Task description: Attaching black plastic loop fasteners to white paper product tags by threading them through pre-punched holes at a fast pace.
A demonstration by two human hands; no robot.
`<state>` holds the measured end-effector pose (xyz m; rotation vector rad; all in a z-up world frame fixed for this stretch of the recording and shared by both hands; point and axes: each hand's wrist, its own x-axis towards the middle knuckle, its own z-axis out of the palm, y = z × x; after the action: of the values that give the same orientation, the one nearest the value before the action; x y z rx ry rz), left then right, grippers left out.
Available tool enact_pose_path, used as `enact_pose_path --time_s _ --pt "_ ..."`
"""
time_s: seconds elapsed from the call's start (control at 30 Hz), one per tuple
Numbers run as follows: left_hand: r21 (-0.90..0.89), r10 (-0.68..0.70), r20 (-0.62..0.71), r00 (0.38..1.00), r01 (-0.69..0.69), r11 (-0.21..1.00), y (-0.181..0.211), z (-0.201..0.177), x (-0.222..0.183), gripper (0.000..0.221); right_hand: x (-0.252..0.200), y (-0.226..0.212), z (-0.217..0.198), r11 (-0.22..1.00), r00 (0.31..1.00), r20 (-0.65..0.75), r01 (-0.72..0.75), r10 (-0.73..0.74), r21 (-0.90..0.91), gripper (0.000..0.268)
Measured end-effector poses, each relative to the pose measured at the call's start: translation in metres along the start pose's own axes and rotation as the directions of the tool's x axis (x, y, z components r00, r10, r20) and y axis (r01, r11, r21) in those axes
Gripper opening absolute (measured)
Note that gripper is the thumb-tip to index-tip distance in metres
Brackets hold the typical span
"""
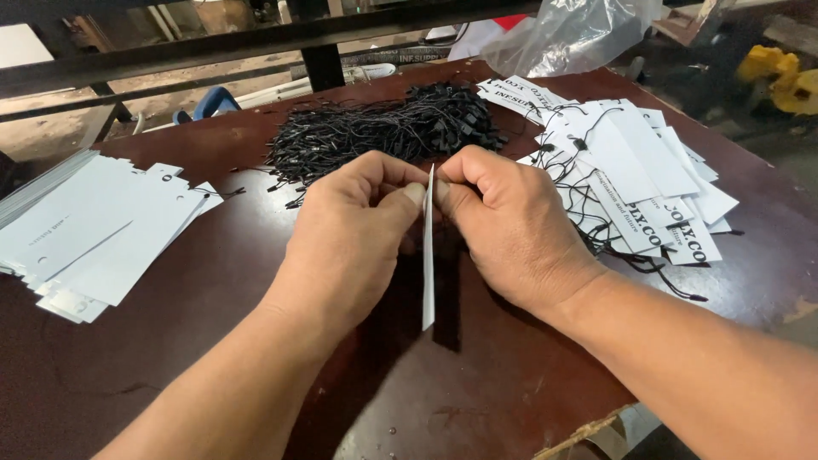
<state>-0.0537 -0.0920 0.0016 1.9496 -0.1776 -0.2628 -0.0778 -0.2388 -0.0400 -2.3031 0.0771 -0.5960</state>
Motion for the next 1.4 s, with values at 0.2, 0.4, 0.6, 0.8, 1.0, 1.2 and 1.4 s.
enact_pose_path --time_s 0.2,0.4,0.6,0.8,1.0,1.2,1.4 --pt "0.052 0.104 -0.089 0.991 -0.1 0.994 -0.018 0.012 0.017 0.021 0.001 -0.002 -0.003 0.996 0.995 0.07 -0.076 0.073 0.042 0.021" --pt "0.262 0.233 -0.129 0.964 -0.193 0.946 -0.033 0.021 0.023 0.018 -0.004 -0.003 -0.013 0.949 0.976 0.215 -0.052 -0.017 0.312 0.056" --pt "0.225 0.258 -0.137 0.956 -0.224 0.948 -0.039 0.02 0.027 0.015 -0.004 -0.016 -0.009 0.996 0.992 0.11 -0.062 0.055 0.066 0.017" --pt "0.02 -0.021 -0.178 0.984 0.025 1.0 -0.015 0.004 0.005 0.015 -0.004 -0.02 -0.007 0.981 0.981 0.004 -0.192 0.192 0.012 0.015" --pt "-0.776 0.032 -0.091 0.995 -0.091 0.624 -0.041 -0.011 0.027 0.015 0.002 0.008 0.0 0.988 0.982 -0.115 -0.143 0.148 0.054 0.016" --pt "-0.921 0.04 0.044 0.998 0.025 0.39 -0.04 -0.045 0.033 0.033 0.003 0.007 0.003 0.979 0.966 -0.16 -0.195 0.201 0.053 0.015" --pt "-0.973 0.165 0.225 0.96 0.215 0.08 -0.069 -0.071 0.061 0.023 0.002 -0.004 0.001 0.962 0.949 -0.164 -0.26 0.271 0.083 0.011"
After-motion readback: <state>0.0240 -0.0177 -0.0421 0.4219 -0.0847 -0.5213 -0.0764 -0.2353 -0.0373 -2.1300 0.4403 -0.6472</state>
